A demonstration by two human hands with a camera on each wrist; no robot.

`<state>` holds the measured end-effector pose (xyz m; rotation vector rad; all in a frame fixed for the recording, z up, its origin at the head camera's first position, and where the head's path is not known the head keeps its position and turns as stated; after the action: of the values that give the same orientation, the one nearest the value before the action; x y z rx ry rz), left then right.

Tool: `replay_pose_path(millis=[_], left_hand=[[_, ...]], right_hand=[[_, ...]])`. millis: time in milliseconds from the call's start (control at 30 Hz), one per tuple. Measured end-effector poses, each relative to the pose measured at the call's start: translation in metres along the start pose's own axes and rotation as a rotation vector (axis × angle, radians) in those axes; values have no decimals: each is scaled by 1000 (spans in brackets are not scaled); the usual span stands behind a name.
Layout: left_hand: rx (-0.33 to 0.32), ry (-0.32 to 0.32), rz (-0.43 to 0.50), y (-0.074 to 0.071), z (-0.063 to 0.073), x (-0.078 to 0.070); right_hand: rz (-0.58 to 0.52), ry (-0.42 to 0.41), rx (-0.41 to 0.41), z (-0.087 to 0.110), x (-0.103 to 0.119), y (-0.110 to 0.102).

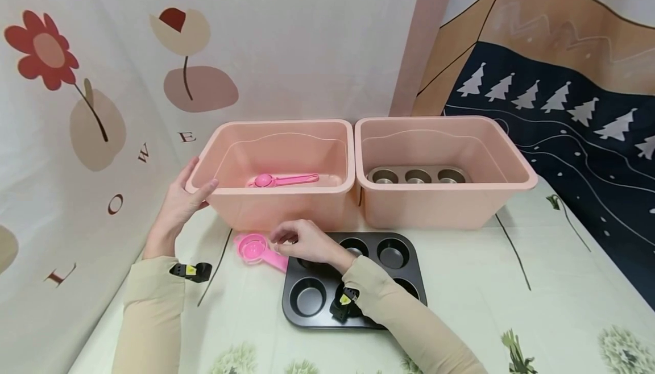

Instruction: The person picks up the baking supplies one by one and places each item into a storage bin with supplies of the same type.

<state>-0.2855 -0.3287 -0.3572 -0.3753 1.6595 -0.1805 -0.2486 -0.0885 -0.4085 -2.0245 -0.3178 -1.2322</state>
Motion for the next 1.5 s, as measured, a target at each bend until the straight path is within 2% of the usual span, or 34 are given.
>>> replay_pose_path(millis=[267, 533, 800, 1000, 1200, 1367, 1500], left_hand=[[-5, 0, 4, 0, 0, 1], [0, 9, 40, 1, 0, -1], [-2, 3, 36, 1, 1, -1], [0, -4, 43, 2, 0, -1], [-1, -4, 20, 2, 1, -1], [12, -12, 32, 2, 1, 0], [29, -13, 27, 1, 0, 0]], right_hand=[[-4, 57, 19, 4, -10, 9], [1, 98, -3, 5, -16, 10], [80, 141, 63, 5, -18, 15], [134, 171, 82, 3, -17, 20], [235, 172, 117, 0, -14, 25], [255, 169, 135, -2, -14, 28], [253, 136, 161, -4, -13, 32]])
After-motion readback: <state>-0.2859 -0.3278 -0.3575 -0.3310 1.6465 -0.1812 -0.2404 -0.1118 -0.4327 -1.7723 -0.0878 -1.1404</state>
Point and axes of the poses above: each hand's wrist, its own z-axis away from the middle knuckle, its own y-axis out of the palm, x = y × z, the point moved 7 cm from there along -z, towards the middle knuckle, and after that the axes turned 3 degrees about -x, right-handed, at the moved point
